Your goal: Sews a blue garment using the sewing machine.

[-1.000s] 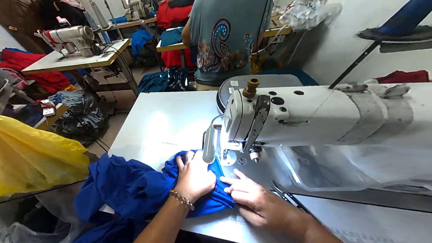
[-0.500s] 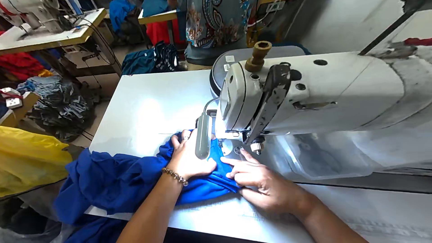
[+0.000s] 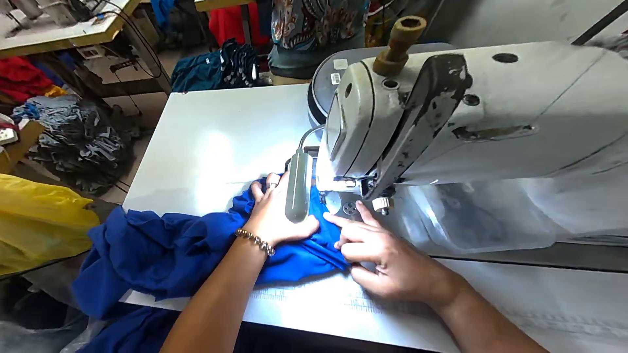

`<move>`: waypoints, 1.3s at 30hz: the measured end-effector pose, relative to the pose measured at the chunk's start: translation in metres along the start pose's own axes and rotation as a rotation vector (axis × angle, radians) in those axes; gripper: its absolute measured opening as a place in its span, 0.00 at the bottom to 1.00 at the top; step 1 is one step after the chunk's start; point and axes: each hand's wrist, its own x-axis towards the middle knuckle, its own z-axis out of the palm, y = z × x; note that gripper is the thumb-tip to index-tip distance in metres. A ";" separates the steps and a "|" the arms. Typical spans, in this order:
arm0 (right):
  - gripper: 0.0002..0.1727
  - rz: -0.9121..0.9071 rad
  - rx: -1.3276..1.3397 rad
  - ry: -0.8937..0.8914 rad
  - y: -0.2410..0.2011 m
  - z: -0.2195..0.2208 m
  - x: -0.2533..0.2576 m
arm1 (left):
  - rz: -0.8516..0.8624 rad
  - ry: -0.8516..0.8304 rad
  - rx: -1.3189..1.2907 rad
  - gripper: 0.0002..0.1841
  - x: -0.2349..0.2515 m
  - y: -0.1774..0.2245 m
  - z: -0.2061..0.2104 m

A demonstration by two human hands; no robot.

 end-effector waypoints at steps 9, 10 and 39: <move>0.11 0.030 -0.044 0.039 -0.002 0.000 -0.006 | 0.124 0.000 -0.043 0.37 0.011 -0.005 0.000; 0.11 0.022 -0.050 0.046 -0.004 0.001 -0.008 | 0.136 0.007 -0.067 0.37 0.007 -0.006 0.000; 0.11 0.041 -0.150 0.102 -0.040 0.028 -0.034 | 0.073 0.139 0.029 0.17 -0.059 0.059 0.003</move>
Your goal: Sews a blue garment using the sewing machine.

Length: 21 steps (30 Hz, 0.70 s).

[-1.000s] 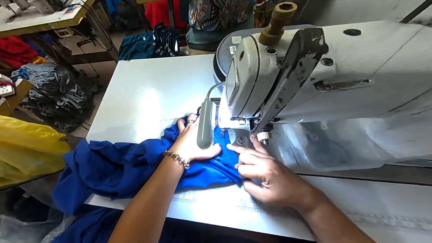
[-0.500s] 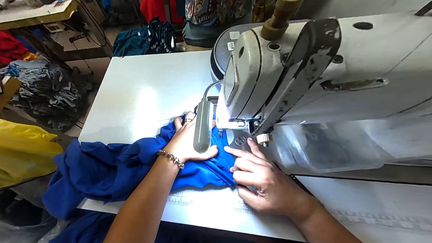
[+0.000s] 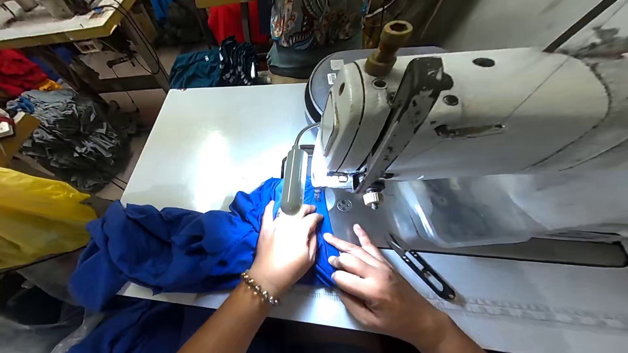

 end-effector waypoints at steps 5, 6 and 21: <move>0.11 0.013 -0.021 0.028 -0.001 0.002 -0.002 | 0.071 0.074 0.056 0.23 -0.012 -0.007 0.009; 0.11 0.015 -0.020 0.034 -0.001 0.003 -0.002 | 0.080 0.089 0.056 0.22 -0.012 -0.008 0.010; 0.12 0.075 -0.034 0.083 -0.006 0.010 0.004 | 0.108 0.097 -0.032 0.19 -0.001 -0.021 0.010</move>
